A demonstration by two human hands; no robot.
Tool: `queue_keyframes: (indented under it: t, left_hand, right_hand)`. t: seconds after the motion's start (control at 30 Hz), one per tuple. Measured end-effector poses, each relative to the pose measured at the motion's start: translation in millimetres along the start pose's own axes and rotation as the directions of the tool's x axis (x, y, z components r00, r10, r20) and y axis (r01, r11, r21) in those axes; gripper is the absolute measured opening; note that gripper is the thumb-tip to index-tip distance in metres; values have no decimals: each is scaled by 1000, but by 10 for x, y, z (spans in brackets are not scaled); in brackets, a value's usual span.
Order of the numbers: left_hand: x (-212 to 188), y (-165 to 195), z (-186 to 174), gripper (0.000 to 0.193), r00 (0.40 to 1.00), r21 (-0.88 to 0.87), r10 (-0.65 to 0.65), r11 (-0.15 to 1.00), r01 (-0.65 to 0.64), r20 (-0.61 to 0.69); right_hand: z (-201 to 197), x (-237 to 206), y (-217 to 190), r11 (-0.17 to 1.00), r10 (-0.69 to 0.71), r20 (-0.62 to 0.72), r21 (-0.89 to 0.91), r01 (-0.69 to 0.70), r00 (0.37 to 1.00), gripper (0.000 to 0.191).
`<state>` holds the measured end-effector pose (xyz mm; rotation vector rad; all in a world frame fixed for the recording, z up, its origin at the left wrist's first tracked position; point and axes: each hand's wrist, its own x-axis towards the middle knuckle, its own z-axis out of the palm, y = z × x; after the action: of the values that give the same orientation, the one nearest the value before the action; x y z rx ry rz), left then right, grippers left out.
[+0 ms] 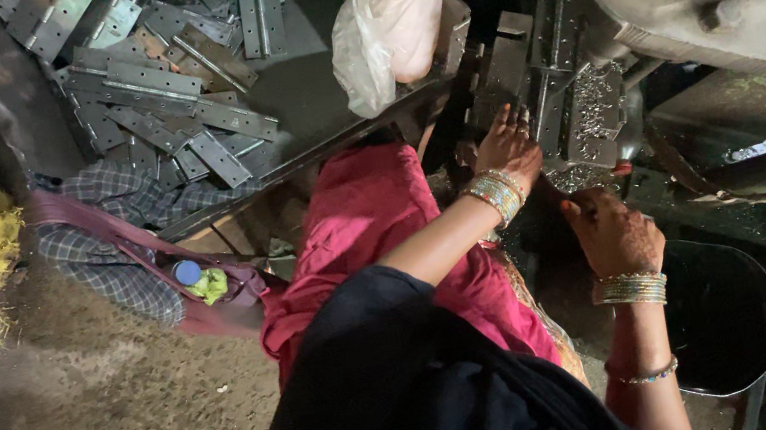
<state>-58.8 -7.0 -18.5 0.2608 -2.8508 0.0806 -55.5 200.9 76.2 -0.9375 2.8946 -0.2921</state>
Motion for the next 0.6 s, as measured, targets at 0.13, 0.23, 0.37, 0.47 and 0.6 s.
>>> queue_keyframes:
  t: [0.13, 0.23, 0.37, 0.47, 0.6]
  left_hand:
    - [39, -27, -38, 40, 996, -25, 14, 1000, -12, 89]
    - [99, -26, -100, 46, 997, 29, -25, 999, 23, 79]
    - [42, -14, -94, 50, 1000, 65, -11, 998, 10, 21]
    - [17, -19, -11, 45, 996, -9, 21, 1000, -20, 81]
    - [114, -60, 72, 43, 995, -26, 0, 1000, -3, -97]
  right_hand:
    - [0, 15, 11, 1000, -23, 33, -4, 23, 999, 45]
    - [1, 30, 15, 1000, 26, 73, 8, -26, 997, 45]
    - [20, 61, 34, 1000, 11, 65, -6, -11, 998, 48]
    - [32, 68, 60, 1000, -23, 53, 8, 23, 998, 49]
    - [36, 68, 51, 995, -96, 15, 24, 95, 995, 49]
